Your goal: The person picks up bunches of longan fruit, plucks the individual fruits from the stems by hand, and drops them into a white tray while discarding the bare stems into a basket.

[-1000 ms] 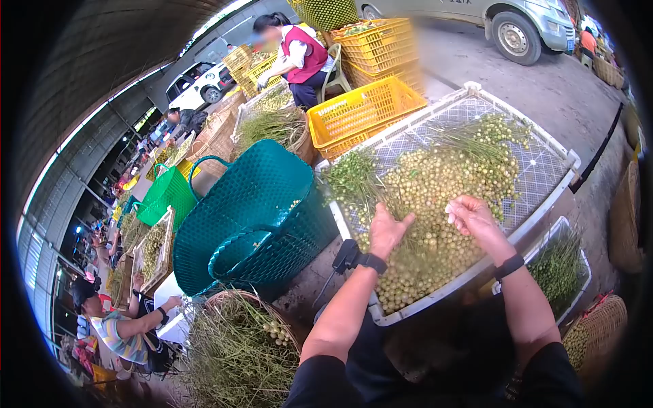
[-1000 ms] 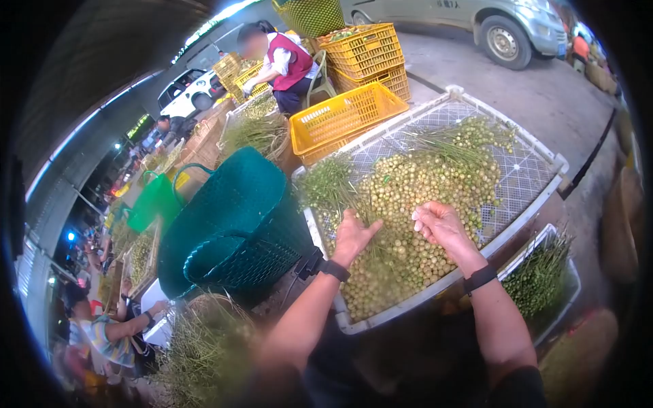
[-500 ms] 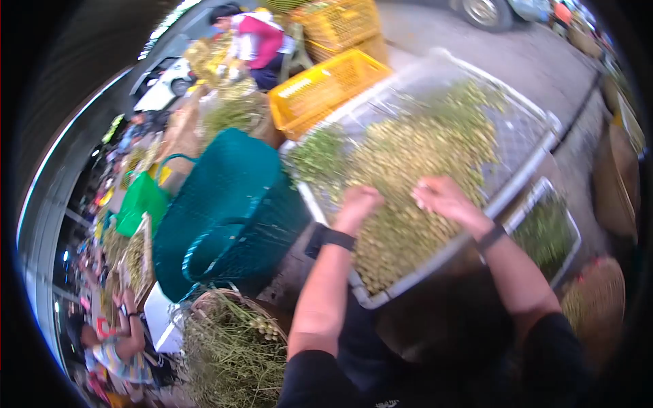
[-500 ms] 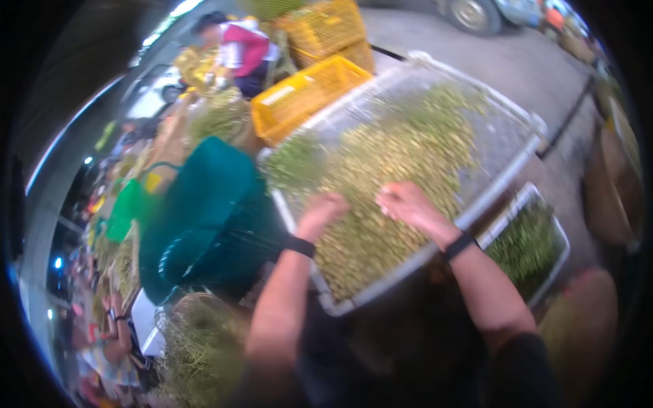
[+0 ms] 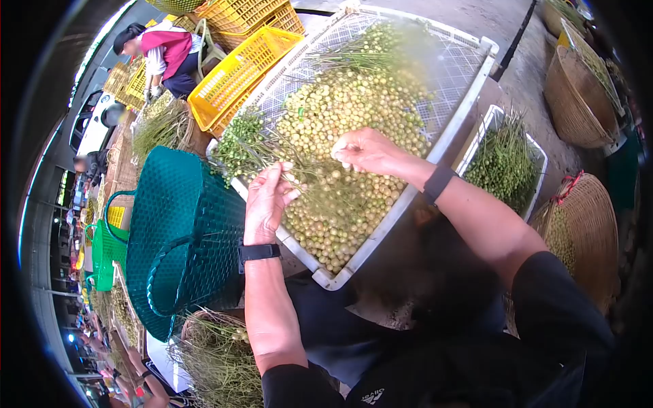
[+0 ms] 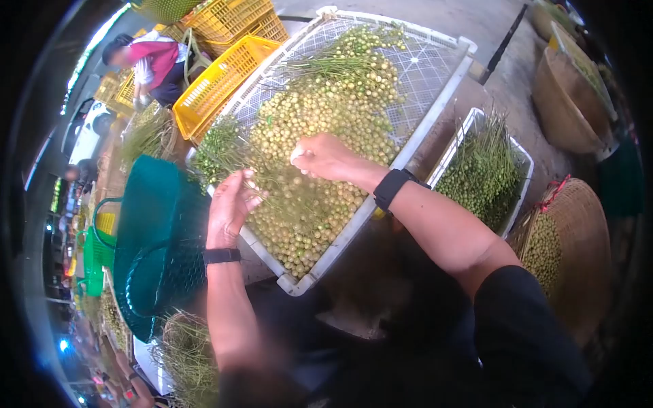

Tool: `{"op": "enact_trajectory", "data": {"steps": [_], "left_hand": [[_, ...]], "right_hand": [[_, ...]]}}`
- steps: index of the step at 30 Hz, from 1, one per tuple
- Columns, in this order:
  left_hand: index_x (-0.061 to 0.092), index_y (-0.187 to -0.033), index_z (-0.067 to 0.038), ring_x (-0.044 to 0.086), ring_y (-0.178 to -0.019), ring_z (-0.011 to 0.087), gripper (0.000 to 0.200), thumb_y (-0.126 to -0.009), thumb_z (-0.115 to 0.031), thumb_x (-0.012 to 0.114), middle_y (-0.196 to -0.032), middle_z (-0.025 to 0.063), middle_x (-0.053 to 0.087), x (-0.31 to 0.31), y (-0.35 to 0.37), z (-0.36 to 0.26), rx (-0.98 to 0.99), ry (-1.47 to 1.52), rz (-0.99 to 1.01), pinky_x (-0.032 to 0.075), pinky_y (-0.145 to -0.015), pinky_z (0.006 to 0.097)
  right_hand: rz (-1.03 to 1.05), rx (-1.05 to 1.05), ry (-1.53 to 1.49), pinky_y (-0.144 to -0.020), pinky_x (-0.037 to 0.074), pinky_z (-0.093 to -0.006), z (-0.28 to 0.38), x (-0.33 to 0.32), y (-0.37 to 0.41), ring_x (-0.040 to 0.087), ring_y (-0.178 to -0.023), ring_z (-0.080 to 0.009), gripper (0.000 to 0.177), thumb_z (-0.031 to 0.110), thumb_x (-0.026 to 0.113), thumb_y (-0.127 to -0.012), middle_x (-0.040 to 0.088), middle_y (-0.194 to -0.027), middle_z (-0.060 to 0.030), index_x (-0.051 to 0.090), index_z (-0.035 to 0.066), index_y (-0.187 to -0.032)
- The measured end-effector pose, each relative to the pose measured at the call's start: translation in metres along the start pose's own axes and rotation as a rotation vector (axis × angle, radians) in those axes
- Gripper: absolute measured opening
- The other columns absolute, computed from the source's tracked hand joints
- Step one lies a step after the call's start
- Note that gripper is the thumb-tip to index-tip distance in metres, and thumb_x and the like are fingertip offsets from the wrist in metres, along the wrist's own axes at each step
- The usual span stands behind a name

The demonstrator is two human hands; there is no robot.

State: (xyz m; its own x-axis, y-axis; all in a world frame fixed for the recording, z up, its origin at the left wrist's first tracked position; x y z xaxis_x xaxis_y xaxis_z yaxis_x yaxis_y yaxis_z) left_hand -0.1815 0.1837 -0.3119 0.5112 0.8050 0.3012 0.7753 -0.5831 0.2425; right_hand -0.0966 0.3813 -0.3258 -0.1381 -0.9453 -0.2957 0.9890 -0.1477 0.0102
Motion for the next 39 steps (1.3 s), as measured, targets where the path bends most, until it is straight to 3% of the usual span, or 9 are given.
{"op": "enact_trajectory", "data": {"steps": [7, 12, 16, 18, 25, 27, 31, 36, 39], "left_hand": [[0.058, -0.089, -0.007, 0.059, -0.066, 0.0147, 0.022, -0.094, -0.026, 0.049, -0.08, 0.004, 0.06, 0.011, 0.006, -0.02, 0.189, 0.263, 0.032, 0.052, -0.06, 0.0311], [0.051, -0.087, -0.011, 0.044, -0.064, 0.012, 0.023, -0.095, -0.031, 0.045, -0.078, 0.0004, 0.05, 0.007, 0.0, -0.023, 0.218, 0.461, 0.138, 0.038, -0.056, 0.0267], [0.052, -0.087, -0.01, 0.043, -0.062, 0.0122, 0.024, -0.095, -0.031, 0.045, -0.078, 0.0004, 0.05, 0.015, 0.003, -0.026, 0.229, 0.41, 0.069, 0.037, -0.055, 0.0268], [0.051, -0.087, -0.011, 0.041, -0.063, 0.0099, 0.022, -0.094, -0.031, 0.047, -0.076, 0.0003, 0.047, 0.019, 0.005, -0.026, 0.216, 0.376, 0.064, 0.036, -0.058, 0.0236], [0.048, -0.081, -0.01, 0.038, -0.051, 0.0095, 0.027, -0.095, -0.034, 0.045, -0.069, 0.0007, 0.046, 0.007, -0.001, -0.026, 0.262, 0.438, 0.012, 0.031, -0.044, 0.023], [0.047, -0.08, -0.01, 0.036, -0.047, 0.0077, 0.028, -0.095, -0.034, 0.045, -0.066, 0.0002, 0.044, 0.001, 0.0, -0.032, 0.308, 0.427, -0.027, 0.029, -0.042, 0.0214], [0.046, -0.08, -0.011, 0.035, -0.047, 0.007, 0.028, -0.095, -0.034, 0.044, -0.067, 0.0001, 0.044, 0.015, 0.004, -0.03, 0.235, 0.383, 0.027, 0.028, -0.041, 0.0211], [0.046, -0.082, -0.011, 0.034, -0.05, 0.0046, 0.026, -0.096, -0.033, 0.042, -0.072, 0.0, 0.045, 0.032, 0.001, -0.022, 0.175, 0.312, 0.052, 0.027, -0.042, 0.018], [0.046, -0.082, -0.012, 0.034, -0.05, 0.0047, 0.026, -0.096, -0.033, 0.042, -0.072, -0.0002, 0.044, 0.035, 0.001, -0.021, 0.173, 0.283, 0.028, 0.027, -0.042, 0.0181]], "right_hand": [[0.06, -0.118, -0.069, -0.063, 0.048, -0.0265, 0.02, 0.009, 0.005, 0.061, -0.072, -0.0116, 0.025, 0.028, 0.053, -0.087, 0.066, -0.083, -0.0046, 0.065, 0.008, -0.096], [0.303, 0.148, -0.36, -0.056, 0.042, -0.0226, 0.023, 0.02, 0.013, 0.055, -0.068, -0.0076, 0.033, 0.037, 0.049, -0.091, 0.064, -0.086, -0.0001, 0.064, 0.008, -0.096], [0.37, 0.221, -0.567, -0.053, 0.039, -0.0205, 0.028, 0.023, 0.015, 0.051, -0.066, -0.0048, 0.035, 0.04, 0.051, -0.09, 0.063, -0.085, 0.0014, 0.063, 0.008, -0.096], [0.385, 0.093, -0.553, -0.052, 0.037, -0.018, 0.03, 0.022, 0.015, 0.049, -0.064, -0.0023, 0.031, 0.039, 0.055, -0.088, 0.062, -0.082, 0.0031, 0.062, 0.009, -0.095], [0.368, 0.095, -0.647, -0.051, 0.039, -0.0176, 0.031, 0.014, 0.012, 0.05, -0.063, -0.0018, 0.021, 0.025, 0.059, -0.087, 0.062, -0.079, 0.001, 0.061, 0.006, -0.093], [0.327, 0.13, -0.833, -0.054, 0.043, -0.0196, 0.035, 0.005, 0.012, 0.054, -0.065, -0.0036, 0.018, 0.02, 0.058, -0.087, 0.063, -0.081, -0.0011, 0.06, 0.004, -0.095], [0.352, 0.18, -0.938, -0.058, 0.045, -0.0194, 0.036, 0.011, 0.014, 0.058, -0.074, -0.0064, 0.023, 0.021, 0.056, -0.087, 0.063, -0.086, -0.0023, 0.058, 0.004, -0.103], [0.397, 0.062, -0.647, -0.049, 0.031, -0.0162, 0.034, 0.034, 0.01, 0.043, -0.059, -0.0022, 0.029, 0.03, 0.061, -0.086, 0.059, -0.075, 0.0025, 0.063, 0.006, -0.103], [0.437, 0.023, -0.598, -0.047, 0.03, -0.0155, 0.033, 0.038, 0.008, 0.042, -0.057, -0.0014, 0.027, 0.029, 0.061, -0.086, 0.054, -0.068, 0.0045, 0.063, 0.006, -0.1]]}}
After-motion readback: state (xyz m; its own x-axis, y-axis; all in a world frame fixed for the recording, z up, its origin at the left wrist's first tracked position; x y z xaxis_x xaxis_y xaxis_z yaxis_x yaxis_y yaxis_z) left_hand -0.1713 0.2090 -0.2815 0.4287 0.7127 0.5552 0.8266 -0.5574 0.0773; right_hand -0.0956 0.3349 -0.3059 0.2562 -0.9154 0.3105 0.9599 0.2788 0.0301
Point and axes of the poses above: each hand's wrist, its own y-axis away from the middle knuckle, its own x-axis out of the palm, z = x × y, the point moved 5 cm from there along -y, towards the middle knuckle
